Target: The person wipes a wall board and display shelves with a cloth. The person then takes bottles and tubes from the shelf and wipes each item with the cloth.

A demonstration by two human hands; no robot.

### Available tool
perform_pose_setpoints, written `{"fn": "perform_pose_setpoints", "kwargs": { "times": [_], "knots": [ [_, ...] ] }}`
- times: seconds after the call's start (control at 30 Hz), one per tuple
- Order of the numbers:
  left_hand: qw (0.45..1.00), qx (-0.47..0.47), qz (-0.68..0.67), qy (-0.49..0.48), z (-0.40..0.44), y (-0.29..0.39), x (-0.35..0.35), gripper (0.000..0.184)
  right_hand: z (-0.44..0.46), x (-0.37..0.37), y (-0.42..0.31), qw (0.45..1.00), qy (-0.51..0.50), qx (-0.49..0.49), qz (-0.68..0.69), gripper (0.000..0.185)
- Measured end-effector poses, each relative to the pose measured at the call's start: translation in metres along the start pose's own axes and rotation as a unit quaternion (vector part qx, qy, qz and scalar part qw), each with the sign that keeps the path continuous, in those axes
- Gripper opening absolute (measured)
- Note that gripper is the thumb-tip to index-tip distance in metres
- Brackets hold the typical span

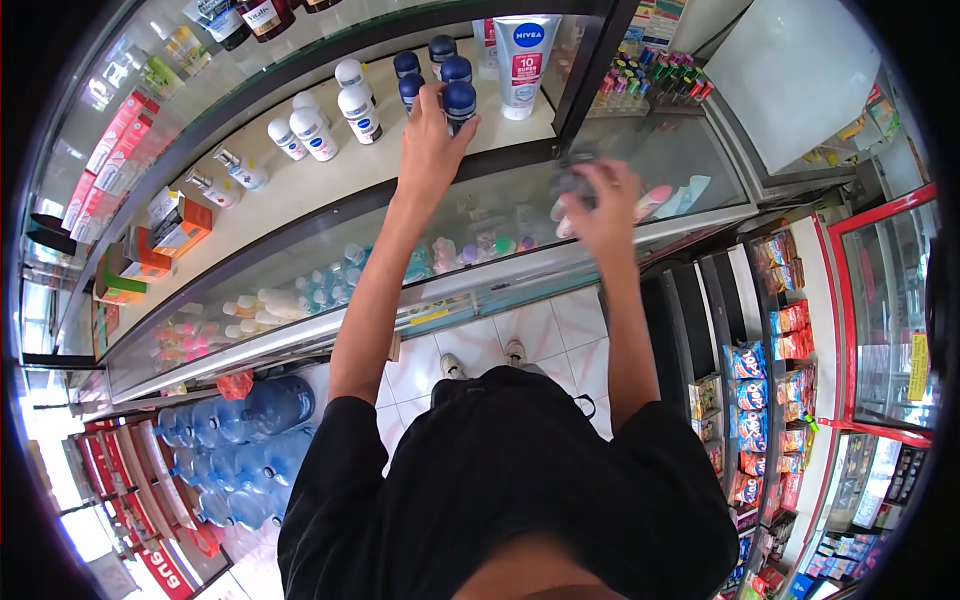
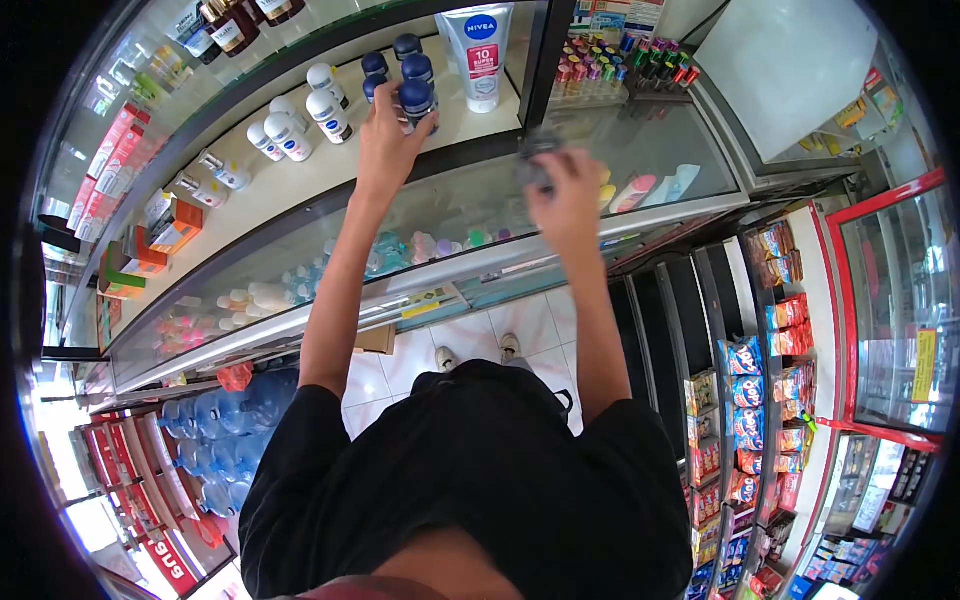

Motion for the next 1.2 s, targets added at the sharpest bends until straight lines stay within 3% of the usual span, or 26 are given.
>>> {"fn": "perform_pose_setpoints", "kwargs": {
  "times": [0.03, 0.13, 0.23, 0.27, 0.37, 0.43, 0.53, 0.6, 0.67, 0.77, 0.8, 0.83, 0.87, 0.9, 1.0, 1.13, 1.2],
  "knots": [
    [1.0, 0.01, -0.016, -0.009, 0.001, 0.0, 0.006, 0.062, 0.002, 0.008, 0.014, 0.998, 0.028, -0.037, -0.043, 0.032],
    [0.998, 0.032, -0.042, -0.02, 0.009, 0.009, 0.029, 0.061, -0.011, -0.011, 0.036, 0.992, 0.014, 0.011, -0.127, 0.03],
    [0.999, 0.04, -0.025, -0.015, 0.014, 0.02, 0.053, 0.062, -0.018, -0.05, -0.031, 0.995, -0.038, 0.046, -0.085, 0.029],
    [0.999, 0.041, -0.027, -0.018, 0.016, 0.022, 0.06, 0.063, -0.026, -0.07, -0.056, 0.996, -0.065, 0.045, -0.035, 0.027],
    [0.997, 0.058, -0.025, -0.037, 0.022, 0.027, 0.079, 0.066, -0.06, -0.115, -0.129, 0.968, -0.137, 0.165, 0.132, 0.028],
    [0.996, 0.054, -0.025, -0.064, 0.028, 0.036, 0.093, 0.067, -0.069, -0.116, -0.168, 0.899, -0.213, 0.17, 0.343, 0.024],
    [0.994, 0.054, -0.016, -0.098, 0.031, 0.034, 0.117, 0.067, -0.047, -0.08, -0.154, 0.936, -0.117, 0.16, 0.291, 0.02],
    [0.992, 0.047, -0.01, -0.114, 0.032, 0.037, 0.141, 0.066, -0.022, -0.055, -0.102, 0.986, -0.078, 0.087, 0.121, 0.019],
    [0.992, 0.055, -0.013, -0.113, 0.029, 0.032, 0.156, 0.064, -0.013, -0.052, -0.067, 0.996, -0.089, -0.01, -0.022, 0.019],
    [0.993, 0.069, -0.004, -0.1, 0.025, 0.024, 0.168, 0.063, -0.04, -0.109, -0.108, 0.988, -0.083, 0.09, 0.089, 0.01],
    [0.992, 0.084, -0.023, -0.095, 0.023, 0.024, 0.168, 0.063, -0.07, -0.152, -0.131, 0.928, -0.187, -0.096, 0.307, 0.008],
    [0.99, 0.097, -0.043, -0.089, 0.022, 0.023, 0.167, 0.063, -0.096, -0.188, -0.156, 0.779, -0.277, -0.274, 0.491, 0.007],
    [0.989, 0.108, -0.064, -0.084, 0.021, 0.022, 0.165, 0.064, -0.089, -0.171, -0.192, 0.851, -0.283, 0.032, 0.441, 0.008],
    [0.985, 0.128, -0.064, -0.093, 0.02, 0.021, 0.165, 0.062, -0.081, -0.142, -0.222, 0.839, -0.256, 0.334, 0.346, 0.014],
    [0.996, 0.053, -0.035, -0.066, 0.015, 0.005, 0.167, 0.066, -0.069, -0.112, -0.223, 0.838, -0.204, 0.25, 0.44, 0.01],
    [0.973, 0.154, -0.147, -0.088, -0.004, -0.026, 0.168, 0.061, -0.02, -0.076, -0.137, 0.963, -0.126, 0.151, 0.182, 0.018],
    [0.941, 0.246, -0.215, -0.092, -0.012, -0.017, 0.168, 0.052, -0.021, -0.078, -0.116, 0.976, -0.128, 0.105, 0.144, 0.018]
  ]
}}
Point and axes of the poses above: each hand's wrist, its own z-axis towards the middle knuckle, its own x-axis out of the back of the hand, y = z × x, the point moved 1 cm from there along z, towards the middle knuckle, and after that the axes turned 9 degrees about y, right-handed, at the moved point
